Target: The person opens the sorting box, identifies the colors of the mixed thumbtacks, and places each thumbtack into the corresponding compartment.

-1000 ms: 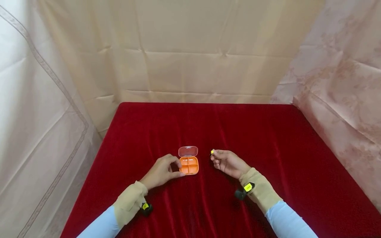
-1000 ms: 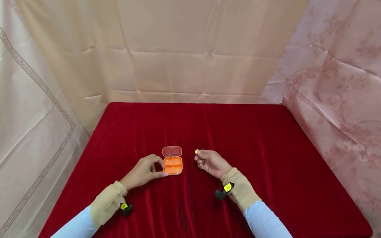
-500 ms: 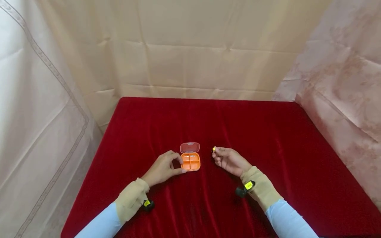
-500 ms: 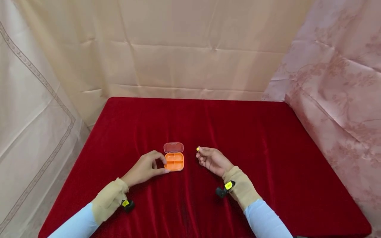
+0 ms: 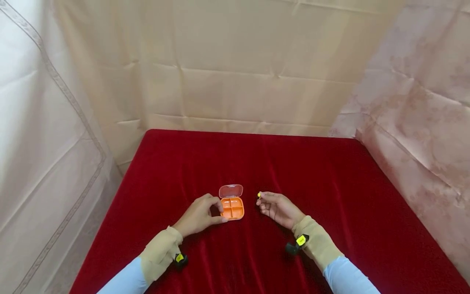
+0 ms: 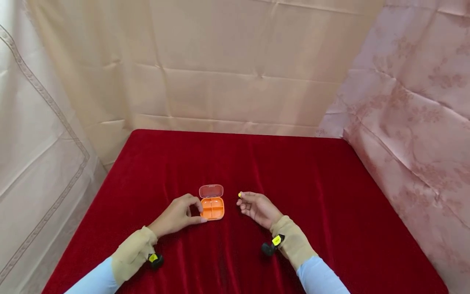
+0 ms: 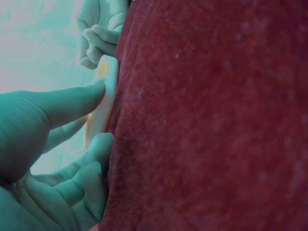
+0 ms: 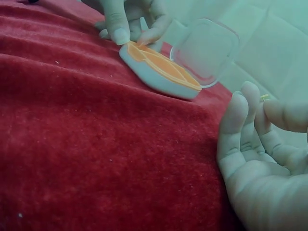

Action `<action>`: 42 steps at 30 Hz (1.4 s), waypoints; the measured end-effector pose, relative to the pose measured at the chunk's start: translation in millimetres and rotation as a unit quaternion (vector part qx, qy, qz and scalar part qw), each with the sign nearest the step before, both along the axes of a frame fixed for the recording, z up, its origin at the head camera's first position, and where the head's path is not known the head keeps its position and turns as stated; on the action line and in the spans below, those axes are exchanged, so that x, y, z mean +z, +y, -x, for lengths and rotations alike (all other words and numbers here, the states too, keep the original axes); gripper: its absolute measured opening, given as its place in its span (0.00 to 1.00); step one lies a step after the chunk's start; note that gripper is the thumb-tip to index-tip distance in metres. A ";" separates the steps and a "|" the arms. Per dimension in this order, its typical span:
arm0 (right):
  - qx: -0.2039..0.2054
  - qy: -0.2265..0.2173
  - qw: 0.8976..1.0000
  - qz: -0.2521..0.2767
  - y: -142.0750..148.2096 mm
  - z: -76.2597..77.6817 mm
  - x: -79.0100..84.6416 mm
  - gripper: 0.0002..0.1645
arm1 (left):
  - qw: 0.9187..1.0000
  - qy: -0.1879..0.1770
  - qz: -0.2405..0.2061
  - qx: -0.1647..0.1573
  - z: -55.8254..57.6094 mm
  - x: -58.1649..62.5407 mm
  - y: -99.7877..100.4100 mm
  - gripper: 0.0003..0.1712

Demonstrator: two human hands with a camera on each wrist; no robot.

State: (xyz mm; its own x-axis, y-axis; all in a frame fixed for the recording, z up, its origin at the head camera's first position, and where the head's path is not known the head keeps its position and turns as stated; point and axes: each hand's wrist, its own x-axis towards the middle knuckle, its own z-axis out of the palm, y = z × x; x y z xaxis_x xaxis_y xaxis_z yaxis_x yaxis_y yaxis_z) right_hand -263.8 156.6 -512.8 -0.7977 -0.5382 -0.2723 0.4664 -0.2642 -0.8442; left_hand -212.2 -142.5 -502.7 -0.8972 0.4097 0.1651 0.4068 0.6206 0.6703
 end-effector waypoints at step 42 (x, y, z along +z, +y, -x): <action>-0.006 0.007 1.000 -0.024 2.3 -1.0 -8.6 0.09 | 1.000 -0.011 -0.023 0.019 -5.4 -9.1 2.4 0.14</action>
State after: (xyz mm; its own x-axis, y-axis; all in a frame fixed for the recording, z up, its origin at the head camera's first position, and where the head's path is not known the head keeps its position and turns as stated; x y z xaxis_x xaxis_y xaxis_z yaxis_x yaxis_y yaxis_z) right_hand -262.8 158.9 -521.4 -0.8078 -0.5153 -0.2863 0.4520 -0.2295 -0.8620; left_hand -206.7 -140.0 -511.8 -0.9156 0.3672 0.1636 0.3686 0.6044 0.7063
